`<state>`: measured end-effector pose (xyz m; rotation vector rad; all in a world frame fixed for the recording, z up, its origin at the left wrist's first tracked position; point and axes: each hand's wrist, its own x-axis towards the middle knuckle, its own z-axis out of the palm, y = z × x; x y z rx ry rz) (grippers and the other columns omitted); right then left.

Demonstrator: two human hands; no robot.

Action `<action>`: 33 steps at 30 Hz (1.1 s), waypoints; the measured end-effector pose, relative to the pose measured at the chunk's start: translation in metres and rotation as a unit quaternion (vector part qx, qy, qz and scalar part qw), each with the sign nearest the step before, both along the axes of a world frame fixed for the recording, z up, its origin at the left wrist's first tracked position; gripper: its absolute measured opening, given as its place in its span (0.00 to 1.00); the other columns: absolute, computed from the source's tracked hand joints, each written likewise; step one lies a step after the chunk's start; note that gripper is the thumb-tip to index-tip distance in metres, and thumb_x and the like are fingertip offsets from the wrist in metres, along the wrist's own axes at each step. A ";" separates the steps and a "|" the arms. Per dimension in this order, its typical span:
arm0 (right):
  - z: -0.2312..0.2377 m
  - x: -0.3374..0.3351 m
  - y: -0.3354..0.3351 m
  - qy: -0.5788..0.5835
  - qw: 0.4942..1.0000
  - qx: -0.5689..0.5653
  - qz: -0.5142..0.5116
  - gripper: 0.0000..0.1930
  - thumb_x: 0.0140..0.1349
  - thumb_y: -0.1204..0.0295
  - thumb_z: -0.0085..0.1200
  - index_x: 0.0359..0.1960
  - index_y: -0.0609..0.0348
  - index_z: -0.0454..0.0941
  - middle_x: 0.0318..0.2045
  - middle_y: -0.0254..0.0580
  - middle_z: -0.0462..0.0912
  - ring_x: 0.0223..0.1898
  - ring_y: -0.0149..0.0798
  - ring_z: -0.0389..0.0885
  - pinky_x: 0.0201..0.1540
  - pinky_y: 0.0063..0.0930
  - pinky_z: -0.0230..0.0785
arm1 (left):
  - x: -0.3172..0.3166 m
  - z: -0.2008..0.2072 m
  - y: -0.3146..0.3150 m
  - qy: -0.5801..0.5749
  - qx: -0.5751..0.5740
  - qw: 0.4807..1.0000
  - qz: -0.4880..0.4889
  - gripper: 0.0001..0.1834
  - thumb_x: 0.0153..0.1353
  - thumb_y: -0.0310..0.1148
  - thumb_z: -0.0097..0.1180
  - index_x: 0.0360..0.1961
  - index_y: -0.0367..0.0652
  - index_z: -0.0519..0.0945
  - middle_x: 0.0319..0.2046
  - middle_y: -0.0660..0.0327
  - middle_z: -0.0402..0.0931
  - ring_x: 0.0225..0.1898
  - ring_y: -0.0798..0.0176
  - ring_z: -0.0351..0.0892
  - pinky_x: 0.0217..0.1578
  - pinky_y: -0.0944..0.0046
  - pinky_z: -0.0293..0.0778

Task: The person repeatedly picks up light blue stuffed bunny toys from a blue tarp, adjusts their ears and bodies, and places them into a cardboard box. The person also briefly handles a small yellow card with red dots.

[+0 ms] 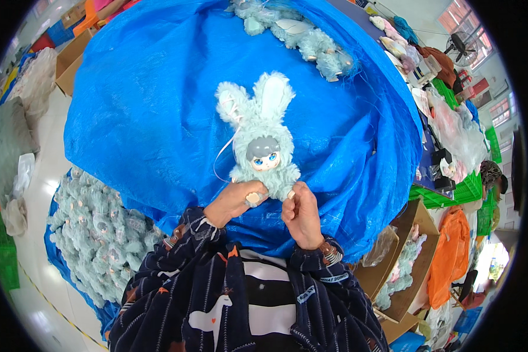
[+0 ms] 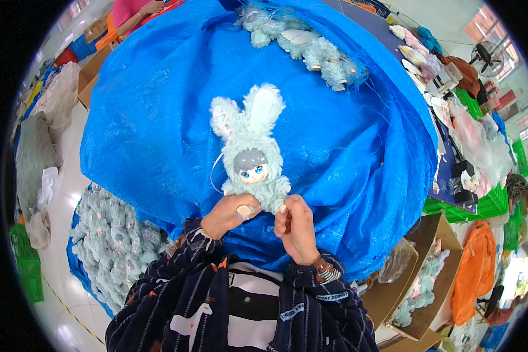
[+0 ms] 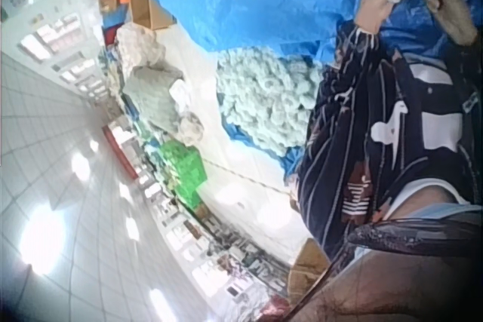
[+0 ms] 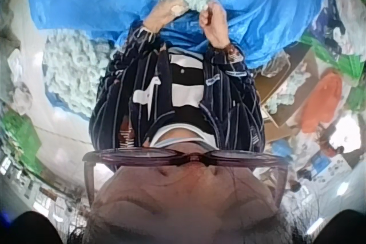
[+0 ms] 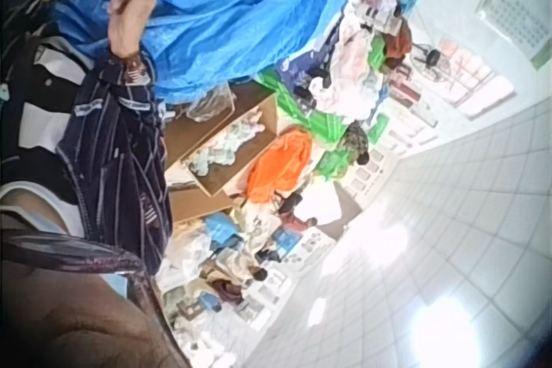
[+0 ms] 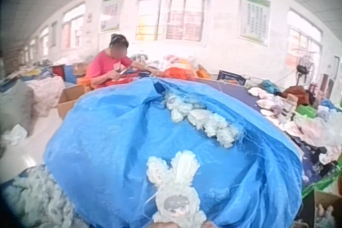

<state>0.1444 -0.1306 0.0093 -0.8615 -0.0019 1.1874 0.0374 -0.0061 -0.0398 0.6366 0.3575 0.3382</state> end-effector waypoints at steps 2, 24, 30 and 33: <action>0.002 0.000 0.000 -0.102 0.995 -0.016 0.006 0.04 0.56 0.73 0.48 0.30 0.58 0.68 0.15 0.35 0.72 0.12 0.25 0.66 0.14 0.16 0.56 | 0.003 0.005 -0.001 -0.008 0.015 1.000 0.013 0.13 0.50 0.24 0.52 0.39 0.37 0.72 0.29 0.61 0.73 0.27 0.69 0.71 0.25 0.71 0.65; -0.011 -0.038 0.016 -0.382 0.917 -0.047 0.105 0.06 0.59 0.71 0.45 0.27 0.59 0.65 0.14 0.34 0.68 0.10 0.26 0.64 0.13 0.16 0.59 | -0.008 -0.011 -0.008 -0.022 0.388 0.897 0.212 0.28 0.54 0.34 0.54 0.54 0.37 0.61 0.50 0.54 0.66 0.52 0.60 0.65 0.51 0.62 0.61; -0.026 -0.039 0.009 -0.077 0.981 -0.041 0.172 0.09 0.60 0.69 0.44 0.39 0.61 0.66 0.27 0.43 0.75 0.23 0.31 0.74 0.22 0.18 0.68 | -0.047 -0.002 0.002 0.034 0.524 0.832 0.178 0.33 0.49 0.34 0.58 0.55 0.38 0.60 0.50 0.52 0.65 0.52 0.55 0.64 0.51 0.59 0.60; -0.014 -0.064 0.011 -0.224 0.937 -0.010 0.269 0.11 0.61 0.70 0.45 0.42 0.63 0.66 0.34 0.50 0.78 0.31 0.38 0.79 0.30 0.24 0.72 | -0.094 -0.040 -0.001 0.005 0.531 0.806 0.262 0.34 0.44 0.39 0.63 0.53 0.40 0.65 0.46 0.52 0.67 0.50 0.52 0.64 0.49 0.55 0.58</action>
